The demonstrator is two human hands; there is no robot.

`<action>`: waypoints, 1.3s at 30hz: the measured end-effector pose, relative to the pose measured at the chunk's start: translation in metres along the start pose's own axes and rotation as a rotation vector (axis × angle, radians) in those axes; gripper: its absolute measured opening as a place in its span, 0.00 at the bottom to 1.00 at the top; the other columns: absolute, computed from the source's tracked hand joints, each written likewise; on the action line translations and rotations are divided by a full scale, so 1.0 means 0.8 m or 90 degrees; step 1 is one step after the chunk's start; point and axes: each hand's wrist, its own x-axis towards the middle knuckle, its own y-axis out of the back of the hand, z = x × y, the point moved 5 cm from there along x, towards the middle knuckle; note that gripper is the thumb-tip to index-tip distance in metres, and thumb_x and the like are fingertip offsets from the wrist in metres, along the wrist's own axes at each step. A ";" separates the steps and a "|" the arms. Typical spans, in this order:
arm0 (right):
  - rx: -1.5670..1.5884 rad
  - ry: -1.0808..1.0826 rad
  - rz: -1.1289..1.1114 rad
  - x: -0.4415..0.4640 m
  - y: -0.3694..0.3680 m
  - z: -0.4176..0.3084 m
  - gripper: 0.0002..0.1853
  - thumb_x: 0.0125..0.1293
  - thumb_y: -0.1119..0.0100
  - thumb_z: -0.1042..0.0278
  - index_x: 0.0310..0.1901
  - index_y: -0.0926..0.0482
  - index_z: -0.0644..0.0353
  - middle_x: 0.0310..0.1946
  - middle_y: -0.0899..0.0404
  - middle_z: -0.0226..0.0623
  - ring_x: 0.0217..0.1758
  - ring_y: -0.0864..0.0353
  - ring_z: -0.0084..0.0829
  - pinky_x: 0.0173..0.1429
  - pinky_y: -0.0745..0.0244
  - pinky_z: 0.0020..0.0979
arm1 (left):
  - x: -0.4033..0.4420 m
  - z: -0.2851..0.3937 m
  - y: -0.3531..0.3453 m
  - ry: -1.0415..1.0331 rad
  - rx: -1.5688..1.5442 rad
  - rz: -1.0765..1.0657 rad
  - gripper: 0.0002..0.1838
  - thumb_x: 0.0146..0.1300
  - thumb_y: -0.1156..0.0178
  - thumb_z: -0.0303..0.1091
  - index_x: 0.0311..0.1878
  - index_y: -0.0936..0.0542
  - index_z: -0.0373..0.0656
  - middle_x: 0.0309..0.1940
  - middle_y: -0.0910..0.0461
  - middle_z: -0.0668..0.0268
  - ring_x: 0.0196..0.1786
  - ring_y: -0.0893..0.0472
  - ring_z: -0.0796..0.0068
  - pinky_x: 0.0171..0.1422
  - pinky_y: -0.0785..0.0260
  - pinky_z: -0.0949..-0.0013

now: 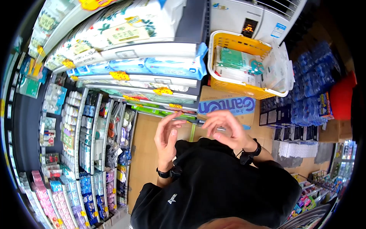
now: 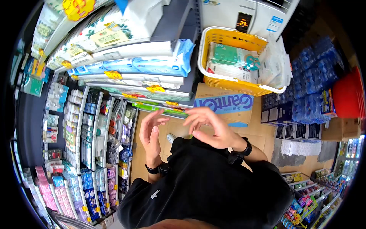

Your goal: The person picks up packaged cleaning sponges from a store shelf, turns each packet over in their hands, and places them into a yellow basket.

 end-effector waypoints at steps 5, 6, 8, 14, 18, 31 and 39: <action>0.164 -0.040 -0.108 0.036 -0.052 0.015 0.32 0.69 0.41 0.76 0.71 0.42 0.63 0.54 0.23 0.45 0.46 0.18 0.31 0.54 0.24 0.34 | -0.020 0.014 0.031 0.004 0.015 0.087 0.25 0.73 0.44 0.40 0.66 0.30 0.32 0.62 0.23 0.48 0.54 0.17 0.62 0.58 0.28 0.63; 0.171 -0.046 -0.143 0.044 -0.064 0.018 0.32 0.69 0.41 0.76 0.71 0.42 0.63 0.54 0.23 0.45 0.46 0.18 0.31 0.54 0.24 0.34 | -0.026 0.017 0.040 0.001 0.016 0.105 0.25 0.73 0.44 0.39 0.66 0.30 0.32 0.63 0.24 0.48 0.54 0.17 0.62 0.58 0.28 0.62; 0.178 -0.026 -0.155 0.061 -0.084 0.019 0.33 0.69 0.42 0.76 0.72 0.44 0.64 0.54 0.23 0.47 0.45 0.18 0.31 0.54 0.24 0.34 | -0.041 0.021 0.063 -0.001 0.023 0.163 0.25 0.73 0.43 0.38 0.67 0.30 0.33 0.64 0.25 0.48 0.55 0.18 0.63 0.59 0.28 0.63; 0.237 -0.050 -0.234 0.115 -0.148 0.050 0.34 0.68 0.41 0.75 0.72 0.45 0.65 0.54 0.24 0.49 0.44 0.19 0.31 0.51 0.24 0.31 | -0.090 0.036 0.131 0.032 0.034 0.313 0.24 0.73 0.42 0.35 0.67 0.29 0.33 0.65 0.25 0.52 0.57 0.19 0.66 0.61 0.30 0.65; 0.227 -0.069 -0.300 0.157 -0.196 0.063 0.33 0.68 0.43 0.72 0.71 0.45 0.65 0.54 0.24 0.48 0.43 0.19 0.30 0.48 0.25 0.29 | -0.118 0.048 0.175 0.020 0.028 0.414 0.23 0.73 0.42 0.33 0.67 0.29 0.34 0.65 0.25 0.53 0.57 0.19 0.68 0.61 0.30 0.66; 0.269 -0.049 -0.389 0.287 -0.357 0.096 0.35 0.67 0.42 0.71 0.72 0.46 0.65 0.55 0.25 0.49 0.43 0.19 0.31 0.46 0.24 0.28 | -0.134 0.080 0.350 -0.049 0.074 0.544 0.21 0.73 0.43 0.30 0.66 0.29 0.34 0.63 0.23 0.54 0.56 0.18 0.68 0.60 0.30 0.68; 0.308 -0.012 -0.306 0.342 -0.426 0.116 0.35 0.67 0.40 0.69 0.71 0.46 0.65 0.53 0.26 0.49 0.42 0.19 0.32 0.43 0.24 0.29 | -0.135 0.092 0.453 -0.069 0.099 0.561 0.17 0.73 0.43 0.27 0.63 0.26 0.35 0.59 0.20 0.55 0.53 0.17 0.70 0.56 0.29 0.70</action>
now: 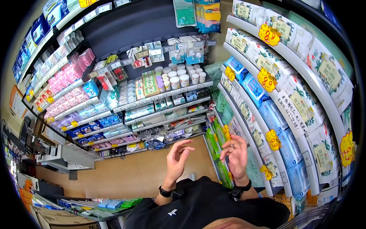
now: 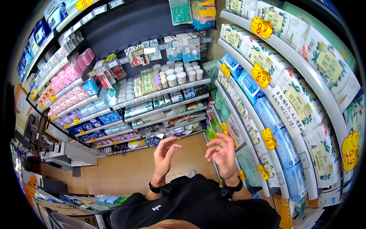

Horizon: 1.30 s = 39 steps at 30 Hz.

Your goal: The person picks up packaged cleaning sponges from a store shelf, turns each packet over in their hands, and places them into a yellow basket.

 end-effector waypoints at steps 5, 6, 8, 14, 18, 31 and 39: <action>-0.042 -0.024 0.065 0.028 -0.001 0.033 0.38 0.64 0.38 0.62 0.70 0.45 0.67 0.50 0.26 0.47 0.39 0.20 0.32 0.38 0.24 0.27 | 0.049 -0.018 0.035 0.012 -0.010 0.025 0.16 0.74 0.44 0.27 0.61 0.26 0.34 0.58 0.20 0.57 0.52 0.17 0.70 0.55 0.29 0.70; -0.038 -0.025 0.071 0.033 0.001 0.035 0.38 0.64 0.39 0.63 0.70 0.45 0.67 0.50 0.26 0.47 0.40 0.20 0.32 0.39 0.24 0.28 | 0.061 -0.021 0.035 0.018 -0.013 0.019 0.15 0.74 0.44 0.28 0.61 0.25 0.35 0.58 0.20 0.58 0.52 0.17 0.71 0.55 0.29 0.71; -0.021 -0.011 0.068 0.043 0.006 0.039 0.36 0.66 0.39 0.66 0.70 0.45 0.67 0.51 0.26 0.49 0.40 0.20 0.32 0.40 0.24 0.28 | 0.090 -0.019 0.034 0.022 -0.013 0.004 0.15 0.74 0.44 0.28 0.61 0.25 0.35 0.58 0.19 0.58 0.51 0.17 0.72 0.55 0.29 0.71; 0.014 0.018 0.078 0.080 0.024 0.046 0.35 0.68 0.39 0.67 0.70 0.45 0.67 0.52 0.26 0.50 0.41 0.20 0.32 0.42 0.24 0.28 | 0.200 -0.019 0.016 -0.031 -0.052 -0.009 0.14 0.73 0.45 0.30 0.57 0.24 0.34 0.53 0.18 0.56 0.47 0.16 0.71 0.52 0.28 0.71; 0.007 0.032 0.077 0.114 0.036 0.055 0.35 0.68 0.40 0.67 0.70 0.45 0.68 0.52 0.26 0.50 0.40 0.20 0.32 0.41 0.24 0.28 | 0.273 -0.013 0.003 -0.080 -0.025 -0.008 0.14 0.74 0.46 0.32 0.57 0.23 0.35 0.52 0.18 0.57 0.46 0.17 0.72 0.50 0.28 0.70; 0.021 0.135 0.038 0.263 0.098 0.074 0.32 0.68 0.43 0.71 0.69 0.44 0.70 0.51 0.26 0.50 0.39 0.21 0.32 0.40 0.24 0.29 | 0.647 -0.035 -0.076 -0.173 0.084 -0.031 0.14 0.70 0.42 0.31 0.56 0.23 0.39 0.54 0.18 0.61 0.50 0.17 0.71 0.51 0.27 0.68; 0.012 0.126 0.029 0.309 0.136 0.085 0.31 0.66 0.45 0.74 0.69 0.44 0.69 0.51 0.26 0.50 0.40 0.21 0.31 0.44 0.25 0.30 | 0.788 -0.072 -0.110 -0.274 0.376 0.107 0.32 0.61 0.29 0.42 0.59 0.29 0.30 0.55 0.23 0.49 0.55 0.21 0.58 0.60 0.28 0.59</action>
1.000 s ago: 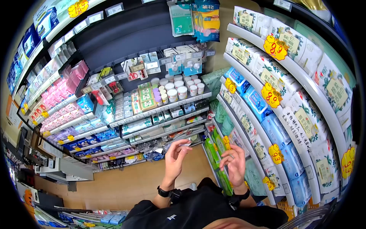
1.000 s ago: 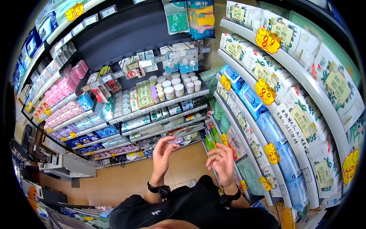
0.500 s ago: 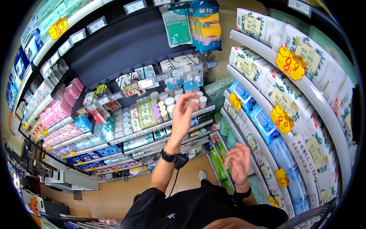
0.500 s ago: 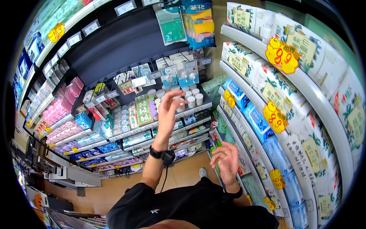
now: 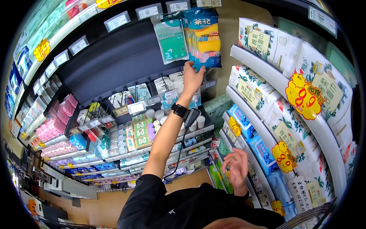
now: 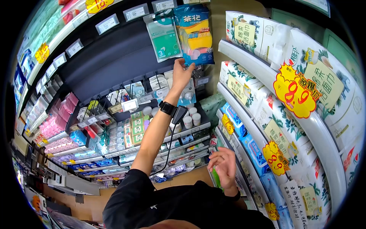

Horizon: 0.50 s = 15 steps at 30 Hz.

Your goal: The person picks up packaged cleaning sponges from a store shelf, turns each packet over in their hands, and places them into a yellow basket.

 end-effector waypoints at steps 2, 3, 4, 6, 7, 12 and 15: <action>0.008 -0.013 0.005 0.006 0.008 0.002 0.31 0.66 0.45 0.74 0.69 0.44 0.70 0.51 0.26 0.50 0.40 0.21 0.31 0.44 0.25 0.30 | 0.010 -0.006 -0.014 0.027 0.031 -0.004 0.34 0.60 0.29 0.42 0.60 0.33 0.29 0.55 0.26 0.45 0.58 0.23 0.48 0.61 0.30 0.54; 0.007 -0.011 0.007 0.009 0.012 0.004 0.31 0.66 0.45 0.74 0.69 0.44 0.70 0.51 0.26 0.50 0.40 0.21 0.31 0.44 0.25 0.30 | 0.013 -0.009 -0.020 0.025 0.030 -0.006 0.34 0.60 0.29 0.42 0.60 0.33 0.29 0.55 0.26 0.45 0.58 0.23 0.48 0.61 0.30 0.54; 0.004 -0.014 0.011 0.011 0.015 0.006 0.31 0.66 0.45 0.74 0.69 0.44 0.70 0.51 0.26 0.50 0.40 0.21 0.31 0.44 0.25 0.29 | 0.016 -0.011 -0.022 0.016 0.049 0.014 0.35 0.59 0.28 0.42 0.60 0.33 0.29 0.54 0.26 0.45 0.57 0.23 0.48 0.61 0.30 0.54; 0.002 -0.016 0.016 0.016 0.020 0.011 0.31 0.67 0.45 0.73 0.69 0.44 0.70 0.51 0.26 0.50 0.40 0.21 0.31 0.44 0.25 0.29 | 0.021 -0.017 -0.029 0.006 0.069 0.032 0.36 0.58 0.27 0.42 0.59 0.34 0.29 0.53 0.25 0.45 0.57 0.23 0.47 0.60 0.30 0.54; 0.004 -0.017 0.022 0.018 0.022 0.013 0.31 0.67 0.45 0.73 0.69 0.44 0.70 0.50 0.26 0.50 0.40 0.21 0.31 0.44 0.25 0.29 | 0.023 -0.020 -0.032 0.005 0.067 0.040 0.35 0.57 0.26 0.41 0.58 0.33 0.29 0.52 0.25 0.46 0.56 0.23 0.48 0.59 0.30 0.54; -0.017 -0.018 0.034 0.023 0.031 0.019 0.31 0.68 0.44 0.71 0.68 0.43 0.70 0.50 0.26 0.49 0.40 0.21 0.30 0.44 0.26 0.29 | 0.026 -0.029 -0.042 0.016 0.061 0.039 0.35 0.56 0.25 0.40 0.58 0.33 0.30 0.48 0.23 0.49 0.52 0.21 0.51 0.57 0.28 0.56; -0.015 -0.022 0.034 0.029 0.035 0.023 0.31 0.68 0.44 0.71 0.68 0.43 0.70 0.50 0.25 0.49 0.40 0.21 0.30 0.44 0.26 0.28 | 0.030 -0.031 -0.043 0.043 0.042 0.013 0.33 0.58 0.26 0.40 0.57 0.32 0.31 0.46 0.22 0.52 0.47 0.19 0.57 0.53 0.26 0.59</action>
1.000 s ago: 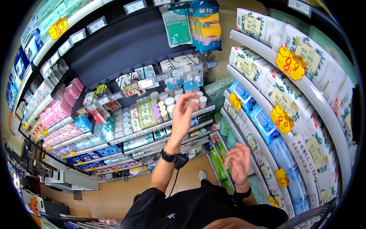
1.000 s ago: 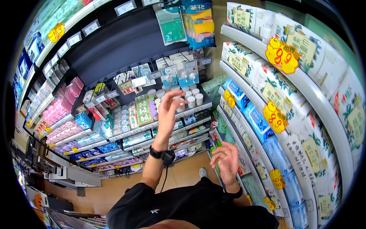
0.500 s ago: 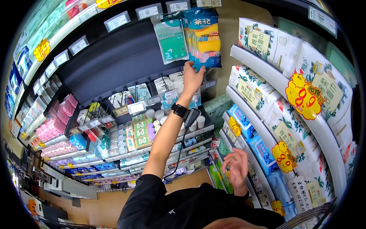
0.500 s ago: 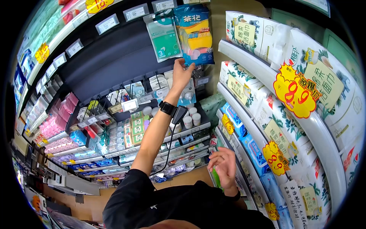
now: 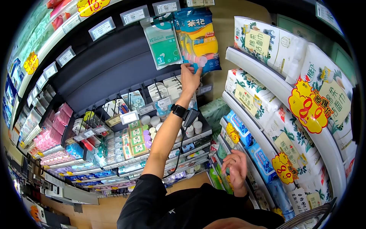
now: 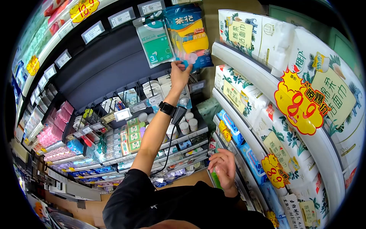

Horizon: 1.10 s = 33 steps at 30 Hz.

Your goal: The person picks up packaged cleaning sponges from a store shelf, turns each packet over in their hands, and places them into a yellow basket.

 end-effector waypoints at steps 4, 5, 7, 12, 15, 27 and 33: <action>-0.004 -0.011 -0.006 0.001 0.002 0.007 0.30 0.69 0.44 0.71 0.68 0.43 0.70 0.50 0.25 0.49 0.40 0.21 0.30 0.44 0.26 0.28 | 0.006 -0.002 -0.004 -0.007 -0.084 -0.025 0.29 0.58 0.25 0.43 0.53 0.26 0.32 0.40 0.18 0.58 0.40 0.18 0.69 0.46 0.25 0.66; -0.006 -0.016 -0.009 0.001 0.001 0.009 0.30 0.69 0.45 0.71 0.68 0.43 0.70 0.50 0.26 0.49 0.41 0.21 0.30 0.44 0.26 0.28 | 0.007 -0.002 -0.006 -0.021 -0.097 -0.030 0.28 0.59 0.25 0.43 0.51 0.25 0.32 0.40 0.18 0.59 0.40 0.18 0.71 0.44 0.25 0.68; -0.010 -0.016 -0.008 0.001 0.001 0.010 0.29 0.69 0.45 0.72 0.68 0.43 0.70 0.50 0.25 0.50 0.41 0.21 0.30 0.44 0.26 0.29 | 0.004 0.006 -0.005 -0.016 -0.119 -0.054 0.26 0.60 0.26 0.43 0.52 0.25 0.33 0.40 0.18 0.59 0.40 0.18 0.72 0.45 0.25 0.68; -0.021 0.015 0.005 0.002 0.009 0.011 0.28 0.70 0.45 0.72 0.67 0.42 0.70 0.49 0.24 0.50 0.40 0.21 0.30 0.43 0.26 0.29 | -0.002 0.006 -0.015 0.000 -0.256 -0.069 0.23 0.66 0.30 0.41 0.54 0.25 0.34 0.43 0.18 0.59 0.43 0.19 0.76 0.47 0.26 0.71; -0.015 0.020 0.011 0.003 0.011 0.012 0.28 0.70 0.45 0.72 0.67 0.41 0.71 0.49 0.24 0.50 0.40 0.21 0.30 0.43 0.26 0.29 | -0.017 0.023 -0.001 0.026 -0.348 -0.027 0.21 0.69 0.34 0.38 0.55 0.27 0.33 0.39 0.21 0.62 0.39 0.22 0.79 0.43 0.28 0.74; -0.027 0.010 0.009 0.002 0.019 0.017 0.28 0.69 0.46 0.73 0.68 0.42 0.70 0.50 0.25 0.49 0.41 0.21 0.30 0.43 0.26 0.29 | -0.042 0.051 0.038 -0.070 -0.453 -0.010 0.20 0.75 0.42 0.31 0.66 0.27 0.33 0.52 0.20 0.62 0.55 0.23 0.80 0.58 0.31 0.76; -0.077 0.013 0.024 0.003 0.031 0.012 0.27 0.69 0.47 0.74 0.68 0.41 0.70 0.50 0.24 0.49 0.41 0.21 0.29 0.43 0.26 0.28 | -0.063 0.064 0.049 -0.119 -0.436 0.012 0.20 0.75 0.42 0.30 0.66 0.27 0.33 0.53 0.19 0.62 0.56 0.23 0.78 0.61 0.32 0.74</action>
